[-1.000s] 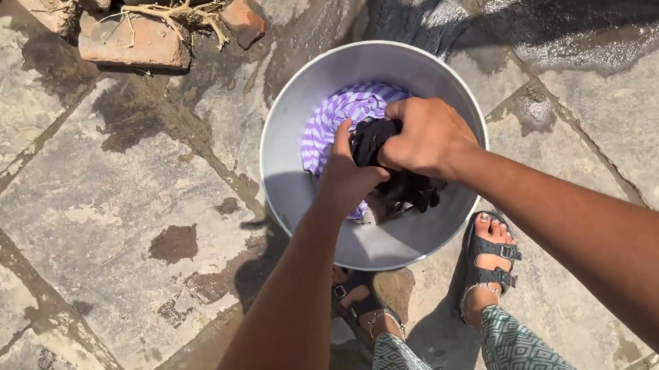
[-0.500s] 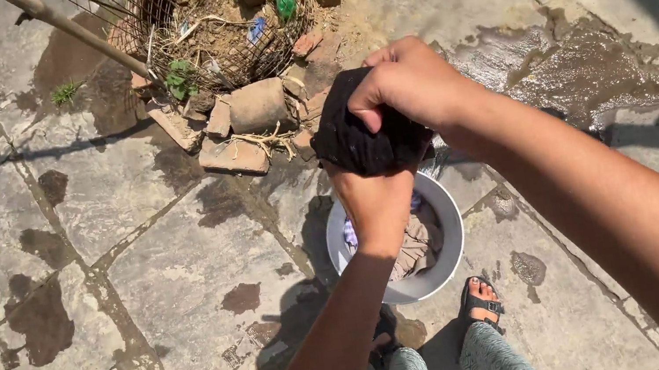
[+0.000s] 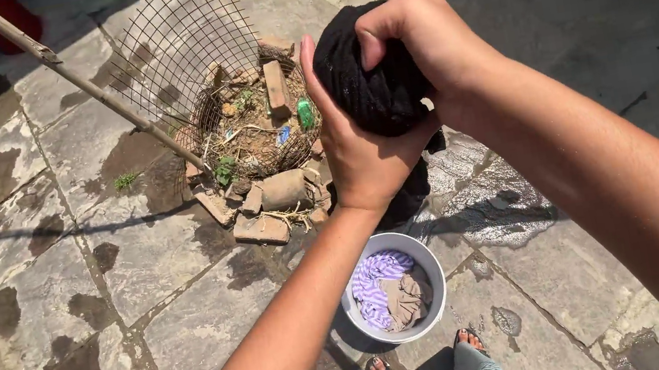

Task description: The recorder operates a semi-automatic washing machine and then wrings out a pair of trousers by hand before hanging them up to dry.

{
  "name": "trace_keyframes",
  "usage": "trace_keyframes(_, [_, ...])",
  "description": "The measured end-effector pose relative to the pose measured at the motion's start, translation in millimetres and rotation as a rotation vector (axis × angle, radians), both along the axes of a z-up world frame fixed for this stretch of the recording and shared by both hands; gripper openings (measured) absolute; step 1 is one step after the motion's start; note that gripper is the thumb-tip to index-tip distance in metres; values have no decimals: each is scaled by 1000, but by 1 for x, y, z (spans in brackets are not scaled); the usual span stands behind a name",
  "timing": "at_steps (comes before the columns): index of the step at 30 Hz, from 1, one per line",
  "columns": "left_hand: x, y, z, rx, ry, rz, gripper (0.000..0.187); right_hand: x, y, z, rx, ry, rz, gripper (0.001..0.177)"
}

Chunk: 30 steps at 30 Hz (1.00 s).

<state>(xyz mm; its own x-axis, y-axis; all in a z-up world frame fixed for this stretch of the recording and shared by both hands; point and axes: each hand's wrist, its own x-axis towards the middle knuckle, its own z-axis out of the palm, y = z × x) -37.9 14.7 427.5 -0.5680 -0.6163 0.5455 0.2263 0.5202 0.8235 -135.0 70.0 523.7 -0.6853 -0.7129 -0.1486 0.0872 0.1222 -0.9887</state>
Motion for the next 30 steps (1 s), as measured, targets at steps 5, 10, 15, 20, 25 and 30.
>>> trace_keyframes(5, [-44, 7, 28, 106, -162, 32, 57, -4, 20, 40, -152, 184, -200, 14])
trace_keyframes(10, [-59, -3, 71, 724, -116, -744, 28, -32, 69, 105, 368, 774, -115, 44])
trace_keyframes(15, [-79, 24, 128, 928, -145, -1682, 23, -64, 113, 110, -234, 438, 265, 62])
trace_keyframes(20, [-120, 60, 137, 1112, -355, -1991, 35, -72, 125, 136, -321, -74, 351, 64])
trace_keyframes(25, [-197, 85, 112, 1068, -492, -1580, 23, -175, 146, 78, -217, 256, 174, 28])
trace_keyframes(30, [-292, 106, 40, 773, -531, -892, 22, -247, 139, 16, -17, 437, -195, 21])
